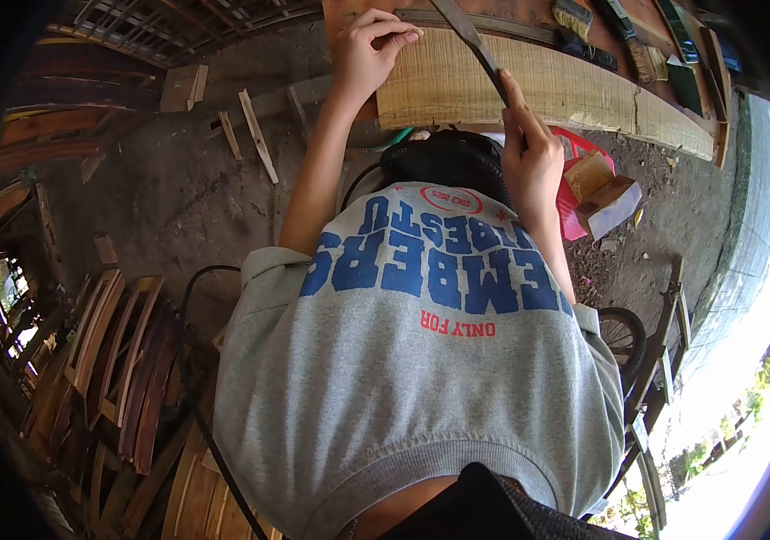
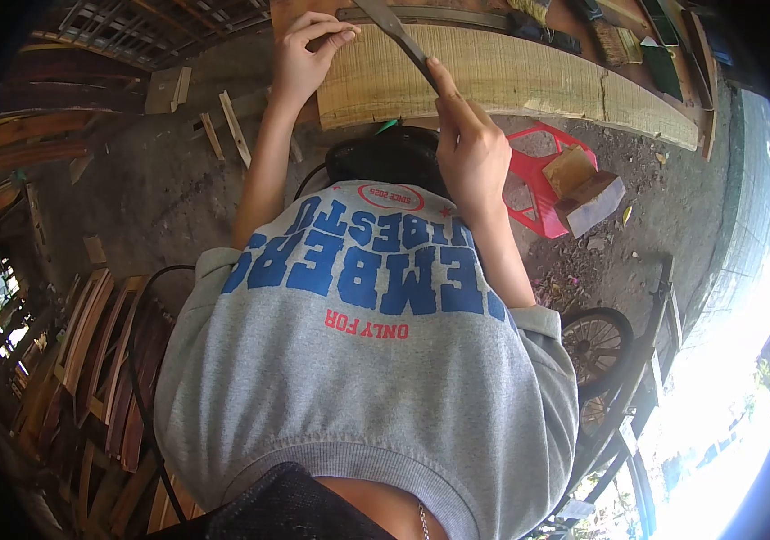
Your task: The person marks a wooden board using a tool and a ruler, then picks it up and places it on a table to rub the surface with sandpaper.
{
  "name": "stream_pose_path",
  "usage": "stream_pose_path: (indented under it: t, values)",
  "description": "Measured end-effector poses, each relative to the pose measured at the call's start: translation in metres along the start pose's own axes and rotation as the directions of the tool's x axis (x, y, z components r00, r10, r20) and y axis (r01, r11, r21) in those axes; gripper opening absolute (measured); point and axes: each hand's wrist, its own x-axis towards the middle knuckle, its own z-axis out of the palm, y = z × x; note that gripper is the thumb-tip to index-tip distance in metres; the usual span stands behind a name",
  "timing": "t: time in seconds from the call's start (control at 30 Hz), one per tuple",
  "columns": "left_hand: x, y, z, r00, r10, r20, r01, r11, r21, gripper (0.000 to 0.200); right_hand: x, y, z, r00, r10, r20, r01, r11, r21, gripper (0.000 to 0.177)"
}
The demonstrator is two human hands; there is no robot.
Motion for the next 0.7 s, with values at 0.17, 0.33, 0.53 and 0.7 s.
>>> stream_pose_path:
  t: [0.17, 0.33, 0.53, 0.7]
  values:
    - [0.005, -0.002, 0.004, 1.0, -0.02, 0.002, 0.02, 0.999, 0.04, 0.015, 0.003, 0.013, 0.005, 0.994, -0.07, 0.08, 0.079, 0.99, -0.113, 0.048]
    - [0.005, -0.003, 0.009, 1.0, -0.016, -0.005, 0.016, 1.0, 0.01, 0.017, 0.003, 0.014, 0.008, 0.991, -0.133, -0.003, 0.132, 0.987, -0.089, 0.048]
    - [0.006, -0.001, 0.009, 0.999, -0.048, 0.017, 0.048, 0.999, -0.003, 0.017, 0.006, 0.012, 0.009, 0.991, -0.125, 0.038, 0.129, 0.983, -0.134, 0.047]
    - [0.004, -0.006, 0.013, 1.0, 0.013, -0.007, -0.013, 1.0, -0.02, 0.017, 0.002, 0.01, 0.005, 0.996, -0.064, 0.054, 0.071, 0.99, -0.125, 0.048]
